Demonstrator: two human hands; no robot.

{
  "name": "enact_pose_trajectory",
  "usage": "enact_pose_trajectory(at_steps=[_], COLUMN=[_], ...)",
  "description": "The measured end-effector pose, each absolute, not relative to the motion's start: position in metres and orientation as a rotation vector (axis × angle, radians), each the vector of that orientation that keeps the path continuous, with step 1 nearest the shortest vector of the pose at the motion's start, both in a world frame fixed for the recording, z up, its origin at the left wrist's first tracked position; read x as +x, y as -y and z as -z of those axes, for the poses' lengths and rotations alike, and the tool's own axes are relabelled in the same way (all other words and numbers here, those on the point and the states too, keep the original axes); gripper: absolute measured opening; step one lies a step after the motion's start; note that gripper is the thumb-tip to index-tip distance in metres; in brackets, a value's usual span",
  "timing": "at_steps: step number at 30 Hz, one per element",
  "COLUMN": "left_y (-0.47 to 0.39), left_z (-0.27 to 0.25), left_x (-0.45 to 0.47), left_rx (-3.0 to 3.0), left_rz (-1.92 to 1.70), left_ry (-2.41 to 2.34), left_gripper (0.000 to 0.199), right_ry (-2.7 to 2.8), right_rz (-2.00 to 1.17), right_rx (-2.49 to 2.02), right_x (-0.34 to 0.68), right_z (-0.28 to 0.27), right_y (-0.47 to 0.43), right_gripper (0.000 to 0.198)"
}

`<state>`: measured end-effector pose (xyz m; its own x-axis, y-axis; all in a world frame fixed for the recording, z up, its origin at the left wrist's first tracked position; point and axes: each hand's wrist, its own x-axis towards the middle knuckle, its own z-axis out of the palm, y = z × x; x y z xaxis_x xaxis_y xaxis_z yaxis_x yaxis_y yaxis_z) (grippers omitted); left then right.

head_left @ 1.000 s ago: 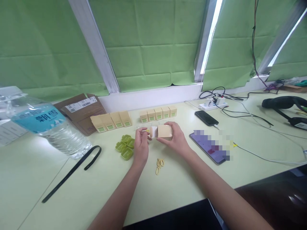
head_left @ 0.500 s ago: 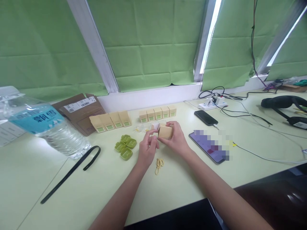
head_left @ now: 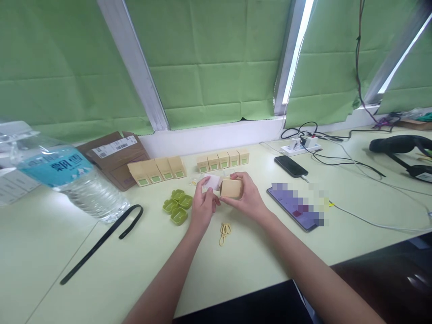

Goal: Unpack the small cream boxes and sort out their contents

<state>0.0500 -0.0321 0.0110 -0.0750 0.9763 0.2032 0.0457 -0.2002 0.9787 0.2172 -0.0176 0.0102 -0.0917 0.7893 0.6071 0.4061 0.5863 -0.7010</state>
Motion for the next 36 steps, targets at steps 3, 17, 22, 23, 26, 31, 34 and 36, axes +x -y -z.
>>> enact_pose_trajectory(at_steps=[3, 17, 22, 23, 26, 31, 34, 36], left_y=[0.0343, 0.0391, 0.0368, 0.0363, 0.0356, 0.0358, 0.0359, 0.0360], left_z=[-0.0124, -0.0075, -0.0062, -0.0065, -0.0082, -0.0088, -0.0074, -0.0065], left_x=[0.0516, 0.0562, 0.0529, 0.0523, 0.0516, 0.0521, 0.0520, 0.0519], left_rx=[1.369, 1.470, 1.490, 1.494, 1.512, 1.533, 1.539, 1.554], left_rz=[-1.398, -1.347, -1.368, -1.375, -1.380, -1.370, -1.365, -1.342], left_ry=[-1.138, -1.022, -1.088, -1.105, -1.161, -1.188, -1.187, -1.188], left_gripper=[0.042, 0.027, 0.021, 0.020, 0.022, 0.021, 0.019, 0.019], right_ry=[1.696, 1.709, 1.730, 1.723, 1.678, 1.628, 1.643, 1.659], right_rz=[-0.434, -0.416, -0.386, -0.389, -0.396, -0.370, -0.371, -0.380], right_rx=[-1.014, -1.054, -1.033, -1.040, -1.058, -1.058, -1.050, -1.044], right_x=[0.2173, 0.2181, 0.2174, 0.2176, 0.2190, 0.2198, 0.2186, 0.2179], right_z=[-0.0110, -0.0104, -0.0101, -0.0102, -0.0112, -0.0125, -0.0118, -0.0110], right_y=[0.0177, 0.0161, 0.0158, 0.0157, 0.0155, 0.0155, 0.0155, 0.0154], right_gripper=[0.054, 0.053, 0.052, 0.053, 0.056, 0.056, 0.056, 0.056])
